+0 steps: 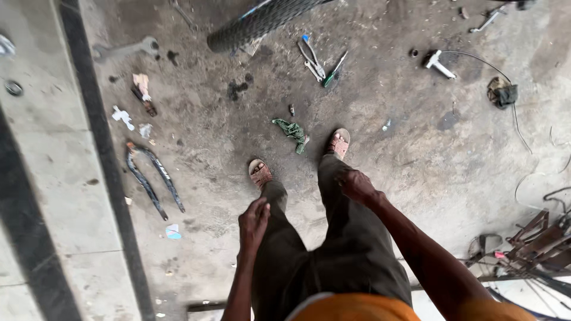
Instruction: The person assembles small metal parts, including a bolt and washer, then installs them onto the bicycle handlebar brake lever. They tighten the assembly by hand and test the brake lever function.
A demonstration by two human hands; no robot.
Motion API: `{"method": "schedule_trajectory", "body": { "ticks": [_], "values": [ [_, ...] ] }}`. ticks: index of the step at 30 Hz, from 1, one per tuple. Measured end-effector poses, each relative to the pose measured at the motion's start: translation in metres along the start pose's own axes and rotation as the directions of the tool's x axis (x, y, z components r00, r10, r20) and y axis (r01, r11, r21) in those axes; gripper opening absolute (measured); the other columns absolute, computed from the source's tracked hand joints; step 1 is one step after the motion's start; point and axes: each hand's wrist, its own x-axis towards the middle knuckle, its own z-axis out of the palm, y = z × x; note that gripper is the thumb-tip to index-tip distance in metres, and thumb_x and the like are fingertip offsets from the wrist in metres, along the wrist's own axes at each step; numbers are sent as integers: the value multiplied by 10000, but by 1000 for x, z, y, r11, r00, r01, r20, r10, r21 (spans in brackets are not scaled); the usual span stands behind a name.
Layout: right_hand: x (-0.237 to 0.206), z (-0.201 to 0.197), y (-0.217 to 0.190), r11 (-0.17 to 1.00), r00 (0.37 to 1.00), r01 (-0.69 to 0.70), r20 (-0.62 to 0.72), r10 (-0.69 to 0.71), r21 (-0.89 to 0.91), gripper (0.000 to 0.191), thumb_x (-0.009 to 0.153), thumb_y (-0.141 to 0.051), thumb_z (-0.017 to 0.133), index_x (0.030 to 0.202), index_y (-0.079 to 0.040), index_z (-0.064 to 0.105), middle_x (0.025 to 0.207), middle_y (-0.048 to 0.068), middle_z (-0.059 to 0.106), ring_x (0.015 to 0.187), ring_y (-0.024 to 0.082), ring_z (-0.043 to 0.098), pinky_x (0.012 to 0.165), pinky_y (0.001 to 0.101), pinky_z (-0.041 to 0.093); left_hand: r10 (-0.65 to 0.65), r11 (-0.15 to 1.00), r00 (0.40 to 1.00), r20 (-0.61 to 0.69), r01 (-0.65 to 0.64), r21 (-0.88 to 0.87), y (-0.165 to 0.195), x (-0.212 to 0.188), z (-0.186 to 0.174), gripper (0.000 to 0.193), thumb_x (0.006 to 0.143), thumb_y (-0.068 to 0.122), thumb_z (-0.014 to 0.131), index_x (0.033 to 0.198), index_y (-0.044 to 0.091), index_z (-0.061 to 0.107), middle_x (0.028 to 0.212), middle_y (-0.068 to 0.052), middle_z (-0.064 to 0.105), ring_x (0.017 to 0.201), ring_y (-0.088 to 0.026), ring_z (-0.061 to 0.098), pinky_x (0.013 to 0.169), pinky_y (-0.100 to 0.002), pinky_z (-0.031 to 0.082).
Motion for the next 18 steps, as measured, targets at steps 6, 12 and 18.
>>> {"method": "schedule_trajectory", "body": {
  "ticks": [6, 12, 18],
  "values": [
    [185, 112, 104, 983, 997, 83, 13, -82, -165, 123, 854, -69, 667, 928, 22, 702, 953, 272, 712, 884, 459, 682, 795, 554, 561, -238, 962, 971, -27, 232, -145, -81, 23, 51, 402, 958, 327, 669, 1274, 79, 687, 1067, -127, 800, 962, -186, 788, 779, -321, 620],
    [344, 133, 194, 977, 998, -65, -15, 63, -205, 220, 1006, 51, 532, 1166, 29, 681, 1103, 238, 713, 822, 243, 705, 639, 287, 615, -200, 974, 979, 32, 203, -100, -121, 91, 129, 412, 931, 261, 657, 1311, 101, 643, 1098, -110, 793, 992, -194, 793, 817, -326, 658],
    [437, 139, 221, 980, 976, -74, -216, 33, -184, 507, 902, 68, 575, 1404, 67, 498, 1318, 289, 567, 1056, 447, 605, 862, 511, 518, -200, 979, 977, 70, 202, -33, -138, 86, 138, 432, 938, 241, 677, 1351, 124, 626, 1112, -148, 789, 1038, -272, 795, 843, -400, 664]
  ]
}}
